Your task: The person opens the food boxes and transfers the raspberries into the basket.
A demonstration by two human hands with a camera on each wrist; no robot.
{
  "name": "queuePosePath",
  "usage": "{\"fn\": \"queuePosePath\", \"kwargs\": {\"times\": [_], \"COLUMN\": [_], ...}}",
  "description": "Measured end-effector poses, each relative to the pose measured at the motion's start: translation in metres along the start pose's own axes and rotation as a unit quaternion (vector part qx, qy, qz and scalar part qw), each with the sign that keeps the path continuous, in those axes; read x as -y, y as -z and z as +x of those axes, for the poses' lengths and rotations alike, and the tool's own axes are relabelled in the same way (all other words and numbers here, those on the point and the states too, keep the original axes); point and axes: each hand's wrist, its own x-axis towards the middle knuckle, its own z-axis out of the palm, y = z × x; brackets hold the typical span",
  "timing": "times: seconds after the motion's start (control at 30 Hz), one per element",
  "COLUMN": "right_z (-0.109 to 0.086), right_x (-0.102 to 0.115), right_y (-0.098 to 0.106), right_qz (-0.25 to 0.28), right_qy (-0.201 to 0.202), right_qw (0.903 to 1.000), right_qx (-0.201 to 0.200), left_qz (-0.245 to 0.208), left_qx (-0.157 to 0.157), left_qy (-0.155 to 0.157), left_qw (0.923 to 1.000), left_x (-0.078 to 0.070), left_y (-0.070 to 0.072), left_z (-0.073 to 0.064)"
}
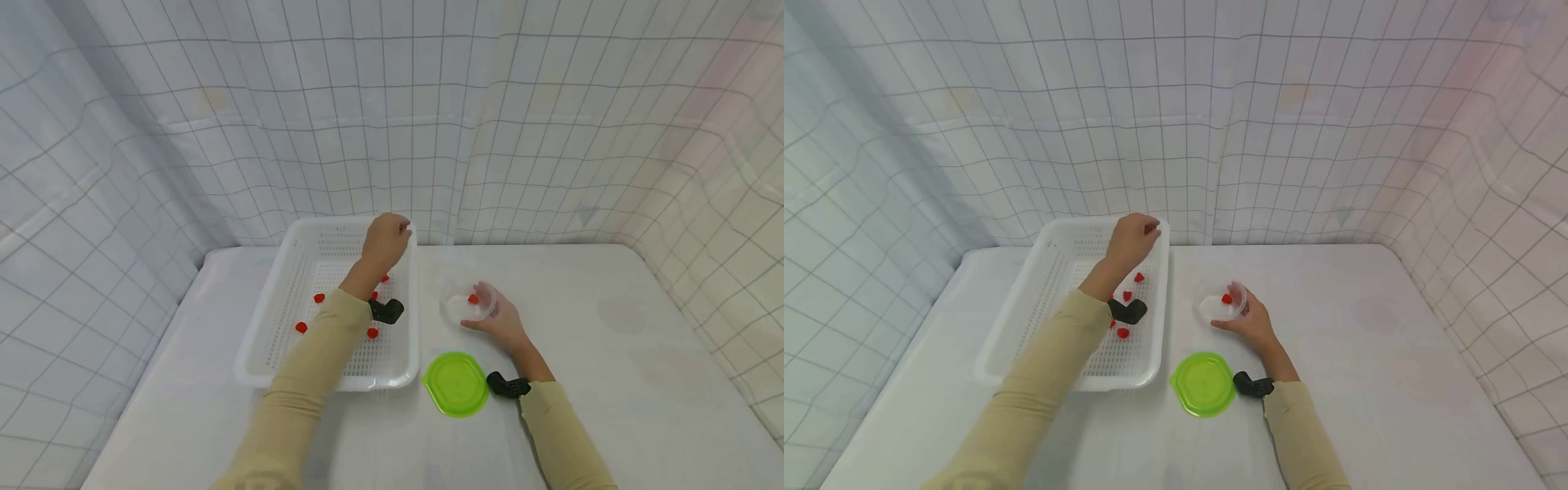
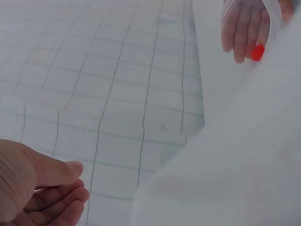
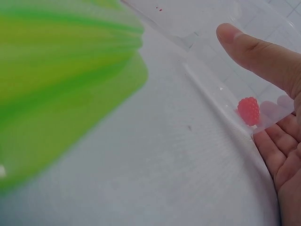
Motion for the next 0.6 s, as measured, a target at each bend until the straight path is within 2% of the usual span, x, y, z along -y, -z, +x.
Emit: {"fn": "queuePosePath", "kwargs": {"times": [0.17,0.4,0.6], "right_z": [0.000,-0.001,-0.002], "right_x": [0.001,0.001,-0.001], "right_y": [-0.002,-0.002,0.003], "right_qz": [0.022,0.025,0.026], "right_qy": [-0.011,-0.025,-0.006], "right_qw": [0.9997,0.9993,0.9996], "right_qx": [0.004,0.009,0.006], "left_qz": [0.030,0.076,0.116], "left_qx": [0.053,0.082,0.124], "left_qy": [-0.007,-0.012,-0.054], "left_qw": [0.9981,0.9937,0.9841], "left_x": [-0.024,-0.040,-0.062], "left_y": [-0.015,-0.039,-0.057], "left_z": [-0.002,-0.004,-0.006]}}
